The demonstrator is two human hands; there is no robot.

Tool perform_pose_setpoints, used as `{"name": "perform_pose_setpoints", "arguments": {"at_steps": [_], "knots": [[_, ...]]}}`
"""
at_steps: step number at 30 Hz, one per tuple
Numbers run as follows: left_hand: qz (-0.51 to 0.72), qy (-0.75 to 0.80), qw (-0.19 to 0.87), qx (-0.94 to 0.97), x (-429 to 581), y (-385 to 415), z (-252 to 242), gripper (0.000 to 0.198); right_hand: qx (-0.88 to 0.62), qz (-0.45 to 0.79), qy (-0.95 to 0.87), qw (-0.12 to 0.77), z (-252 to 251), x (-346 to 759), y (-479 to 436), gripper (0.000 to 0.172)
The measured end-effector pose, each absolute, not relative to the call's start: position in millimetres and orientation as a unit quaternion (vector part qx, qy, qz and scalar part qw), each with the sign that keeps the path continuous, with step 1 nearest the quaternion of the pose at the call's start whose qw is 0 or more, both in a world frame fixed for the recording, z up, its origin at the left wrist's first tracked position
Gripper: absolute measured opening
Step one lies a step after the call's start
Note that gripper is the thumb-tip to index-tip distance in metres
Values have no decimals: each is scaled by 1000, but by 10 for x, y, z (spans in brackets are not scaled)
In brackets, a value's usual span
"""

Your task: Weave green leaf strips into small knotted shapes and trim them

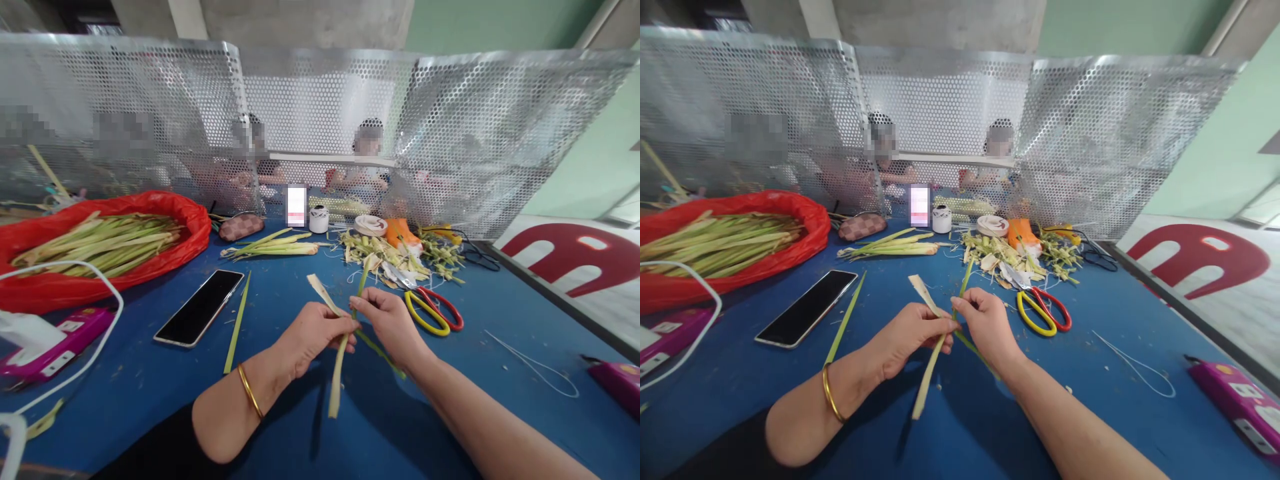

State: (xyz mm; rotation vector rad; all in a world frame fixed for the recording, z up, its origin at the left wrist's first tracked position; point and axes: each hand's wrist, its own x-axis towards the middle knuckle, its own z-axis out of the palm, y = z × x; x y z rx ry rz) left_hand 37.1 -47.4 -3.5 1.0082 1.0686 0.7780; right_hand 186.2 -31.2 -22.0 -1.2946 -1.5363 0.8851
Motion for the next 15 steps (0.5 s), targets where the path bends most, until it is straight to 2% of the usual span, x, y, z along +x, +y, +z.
{"name": "perform_pose_setpoints", "arguments": {"at_steps": [2,5,7,11,15], "knots": [[373,460,686,423,357,-455,-39,22,-528,296,-656,451,-151,1904,-310,29],[438,436,680,394,331,-418,-28,30,-530,123,-699,465,-22,1936,-376,24],[488,425,667,370,320,-402,-9,34,-516,70,-735,434,24,1917,-446,28],[540,399,662,332,324,-401,20,34,-496,128,-770,381,-36,1815,-529,25],[546,395,667,318,343,-404,2,36,-462,154,-781,392,-107,1760,-520,25]]}}
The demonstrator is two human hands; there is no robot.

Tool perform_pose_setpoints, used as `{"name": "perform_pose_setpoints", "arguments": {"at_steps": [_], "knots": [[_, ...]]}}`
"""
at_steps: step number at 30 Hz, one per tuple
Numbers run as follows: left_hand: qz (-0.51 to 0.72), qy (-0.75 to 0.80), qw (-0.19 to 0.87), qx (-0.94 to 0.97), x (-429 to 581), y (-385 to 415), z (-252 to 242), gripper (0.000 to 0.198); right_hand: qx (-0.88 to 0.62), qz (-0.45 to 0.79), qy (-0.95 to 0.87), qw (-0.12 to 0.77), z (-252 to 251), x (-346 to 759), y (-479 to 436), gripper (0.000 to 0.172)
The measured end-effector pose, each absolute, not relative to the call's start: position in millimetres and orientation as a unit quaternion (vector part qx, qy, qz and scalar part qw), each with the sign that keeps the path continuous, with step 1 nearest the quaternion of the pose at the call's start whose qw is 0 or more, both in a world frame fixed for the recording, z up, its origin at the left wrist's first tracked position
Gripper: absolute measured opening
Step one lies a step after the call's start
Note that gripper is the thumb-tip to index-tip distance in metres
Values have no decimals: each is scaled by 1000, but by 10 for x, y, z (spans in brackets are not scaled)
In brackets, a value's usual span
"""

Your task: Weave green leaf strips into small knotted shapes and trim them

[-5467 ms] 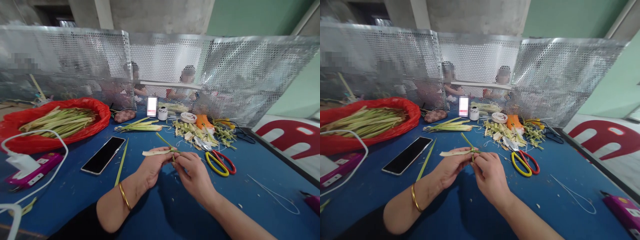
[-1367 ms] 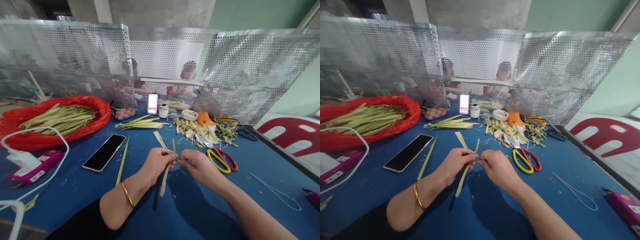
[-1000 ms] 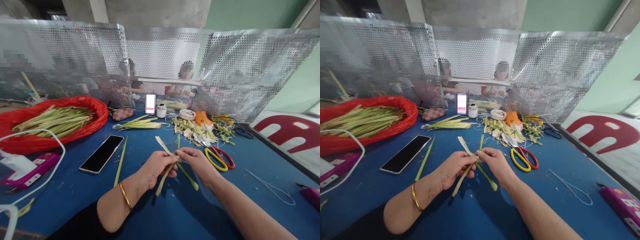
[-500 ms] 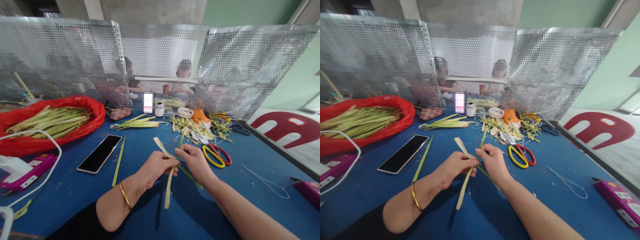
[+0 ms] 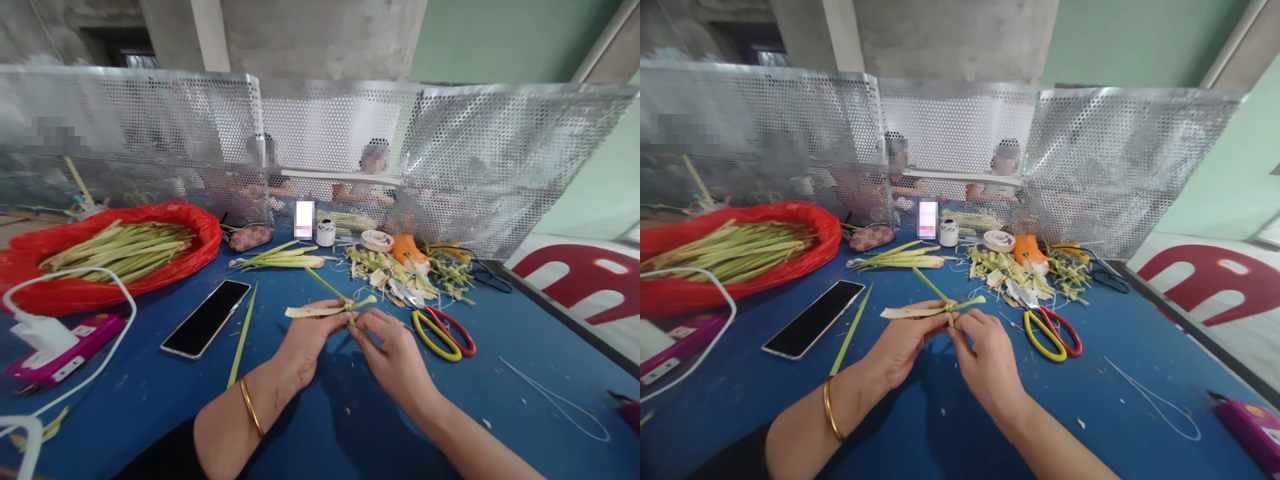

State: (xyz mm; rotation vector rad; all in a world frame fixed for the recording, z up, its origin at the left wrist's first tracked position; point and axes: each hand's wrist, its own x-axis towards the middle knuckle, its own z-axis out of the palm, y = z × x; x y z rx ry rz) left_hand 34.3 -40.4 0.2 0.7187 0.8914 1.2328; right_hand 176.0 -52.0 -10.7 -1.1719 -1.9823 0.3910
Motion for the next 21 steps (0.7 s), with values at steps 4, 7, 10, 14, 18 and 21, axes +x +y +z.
{"name": "perform_pose_setpoints", "arguments": {"at_steps": [4,7,10,14,18,21], "knots": [[554,388,668,309,357,-403,-43,38,-420,150,-799,403,-81,1765,-508,26],[558,392,671,290,367,-405,-65,35,-396,144,-815,399,-67,1763,-514,25],[555,386,681,280,361,-396,-58,29,-399,125,-821,389,-61,1772,-532,24],[536,387,689,297,315,-370,-13,17,-442,72,-785,429,-21,1858,-519,26],[460,414,701,354,298,-401,32,18,-468,96,-724,497,34,1966,-421,18],[390,413,701,432,322,-461,55,9,-467,154,-743,454,47,1984,-359,16]]}}
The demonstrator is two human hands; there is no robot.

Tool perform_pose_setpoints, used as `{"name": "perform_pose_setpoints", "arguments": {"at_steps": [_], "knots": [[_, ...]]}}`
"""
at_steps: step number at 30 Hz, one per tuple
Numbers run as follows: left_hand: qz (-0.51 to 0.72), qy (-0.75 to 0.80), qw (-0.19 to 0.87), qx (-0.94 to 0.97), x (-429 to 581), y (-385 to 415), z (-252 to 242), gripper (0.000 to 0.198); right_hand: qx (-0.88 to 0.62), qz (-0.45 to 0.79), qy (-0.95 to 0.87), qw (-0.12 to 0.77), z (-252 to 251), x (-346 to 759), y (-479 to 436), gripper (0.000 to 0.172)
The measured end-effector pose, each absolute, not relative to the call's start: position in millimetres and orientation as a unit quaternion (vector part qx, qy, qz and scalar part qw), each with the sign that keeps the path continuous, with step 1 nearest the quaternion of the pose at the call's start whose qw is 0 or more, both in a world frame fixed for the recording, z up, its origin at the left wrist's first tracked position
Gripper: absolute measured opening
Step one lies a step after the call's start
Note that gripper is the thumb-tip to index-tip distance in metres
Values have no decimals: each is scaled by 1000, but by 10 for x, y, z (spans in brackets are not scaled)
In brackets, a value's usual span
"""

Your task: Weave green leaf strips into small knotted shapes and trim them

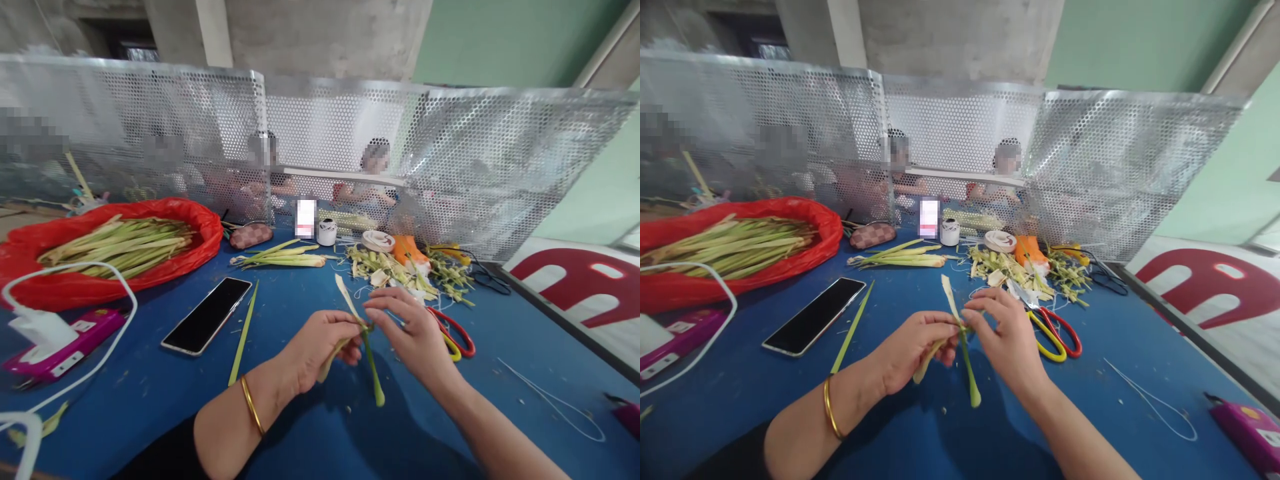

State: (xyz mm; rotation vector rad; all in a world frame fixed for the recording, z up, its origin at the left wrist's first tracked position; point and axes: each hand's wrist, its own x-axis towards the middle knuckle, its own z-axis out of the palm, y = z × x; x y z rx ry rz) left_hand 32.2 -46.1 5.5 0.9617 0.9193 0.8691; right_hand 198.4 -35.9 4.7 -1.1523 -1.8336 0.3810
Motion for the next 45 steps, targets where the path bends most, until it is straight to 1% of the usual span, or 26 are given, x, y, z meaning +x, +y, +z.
{"name": "perform_pose_setpoints", "arguments": {"at_steps": [3,6,7,9,14,20,23,25,27,29,30,32,35,37,40,45], "knots": [[351,429,671,493,347,-506,55,26,-464,280,-737,403,37,1950,-351,20],[328,447,655,514,362,-519,26,28,-473,434,-661,388,19,1907,-374,22],[321,453,653,515,366,-518,12,27,-475,466,-637,389,10,1896,-382,21],[309,462,651,517,374,-515,-12,27,-474,492,-607,405,-12,1879,-392,20],[289,475,658,508,382,-518,-10,25,-492,454,-579,465,-80,1843,-399,27],[276,477,678,486,379,-537,42,18,-495,470,-565,463,-108,1790,-426,27],[285,477,682,476,385,-535,35,17,-497,474,-575,445,-99,1810,-398,27],[303,473,687,460,384,-524,30,18,-498,414,-612,454,-71,1862,-360,24],[333,467,694,436,373,-505,35,18,-501,313,-647,481,-20,1939,-327,22],[369,463,694,409,352,-480,49,21,-512,227,-669,489,46,2014,-314,24],[387,465,691,396,340,-468,56,23,-517,200,-683,475,76,2043,-316,27],[413,472,680,380,315,-446,64,25,-520,179,-724,416,116,2072,-334,31],[437,486,656,378,296,-429,47,20,-513,220,-775,297,105,2043,-369,32],[455,495,637,376,300,-426,23,18,-509,245,-785,255,65,2000,-392,29],[477,508,617,365,328,-421,-14,15,-507,222,-793,253,10,1945,-430,26],[503,525,588,355,388,-403,-74,8,-498,171,-809,262,10,1919,-490,27]]}}
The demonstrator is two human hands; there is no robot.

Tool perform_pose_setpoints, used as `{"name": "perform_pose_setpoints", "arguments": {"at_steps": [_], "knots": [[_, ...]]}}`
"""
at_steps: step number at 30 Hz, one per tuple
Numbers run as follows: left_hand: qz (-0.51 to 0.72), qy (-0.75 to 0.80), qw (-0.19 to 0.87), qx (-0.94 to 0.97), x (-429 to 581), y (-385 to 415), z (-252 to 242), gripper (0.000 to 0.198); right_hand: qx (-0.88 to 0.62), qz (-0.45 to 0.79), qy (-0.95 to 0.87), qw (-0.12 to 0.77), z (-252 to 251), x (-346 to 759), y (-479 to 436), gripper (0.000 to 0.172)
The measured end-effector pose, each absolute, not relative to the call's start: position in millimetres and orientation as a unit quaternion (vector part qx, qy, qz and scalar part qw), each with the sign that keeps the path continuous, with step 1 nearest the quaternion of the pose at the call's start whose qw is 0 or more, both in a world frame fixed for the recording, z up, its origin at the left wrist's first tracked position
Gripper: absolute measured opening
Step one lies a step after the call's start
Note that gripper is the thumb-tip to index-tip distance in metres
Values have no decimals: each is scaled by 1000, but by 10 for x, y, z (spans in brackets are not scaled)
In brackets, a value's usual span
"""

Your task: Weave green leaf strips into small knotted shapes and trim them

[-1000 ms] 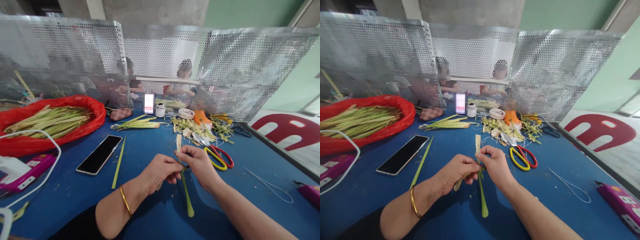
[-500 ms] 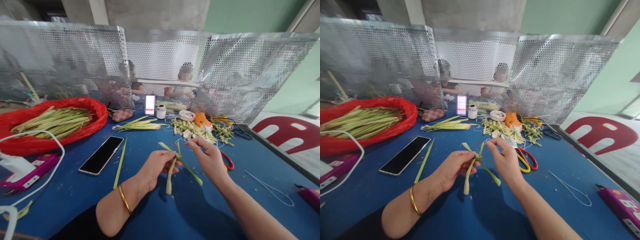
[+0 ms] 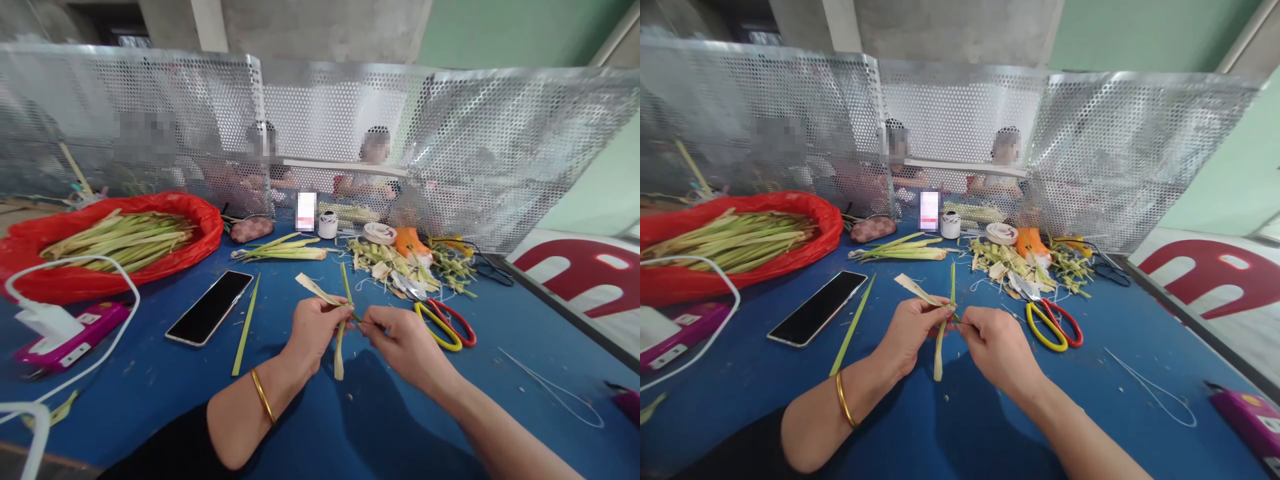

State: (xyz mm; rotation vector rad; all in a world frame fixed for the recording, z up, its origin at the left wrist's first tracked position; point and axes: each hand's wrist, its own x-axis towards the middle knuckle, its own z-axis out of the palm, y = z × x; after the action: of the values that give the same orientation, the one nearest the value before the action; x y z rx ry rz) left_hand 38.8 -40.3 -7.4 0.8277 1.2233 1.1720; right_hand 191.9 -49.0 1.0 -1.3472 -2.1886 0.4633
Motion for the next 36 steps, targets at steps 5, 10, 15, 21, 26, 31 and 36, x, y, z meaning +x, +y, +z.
{"name": "perform_pose_setpoints", "arguments": {"at_steps": [5,10,15,21,26,31,36], "knots": [[507,499,613,343,376,-388,-96,10,-494,126,-822,255,47,1917,-522,28],[466,442,689,335,287,-373,-6,17,-485,188,-807,281,100,1958,-483,36],[446,393,743,306,238,-358,28,13,-491,300,-699,424,110,2027,-328,27],[413,343,794,284,236,-358,13,14,-427,489,-637,416,-7,1954,-301,28],[392,311,833,236,260,-385,-10,8,-398,583,-545,452,-114,1881,-339,25],[399,290,843,213,269,-428,19,6,-374,584,-535,482,-139,1860,-321,23],[393,281,858,177,273,-474,86,8,-358,570,-534,511,-150,1816,-333,22]]}}
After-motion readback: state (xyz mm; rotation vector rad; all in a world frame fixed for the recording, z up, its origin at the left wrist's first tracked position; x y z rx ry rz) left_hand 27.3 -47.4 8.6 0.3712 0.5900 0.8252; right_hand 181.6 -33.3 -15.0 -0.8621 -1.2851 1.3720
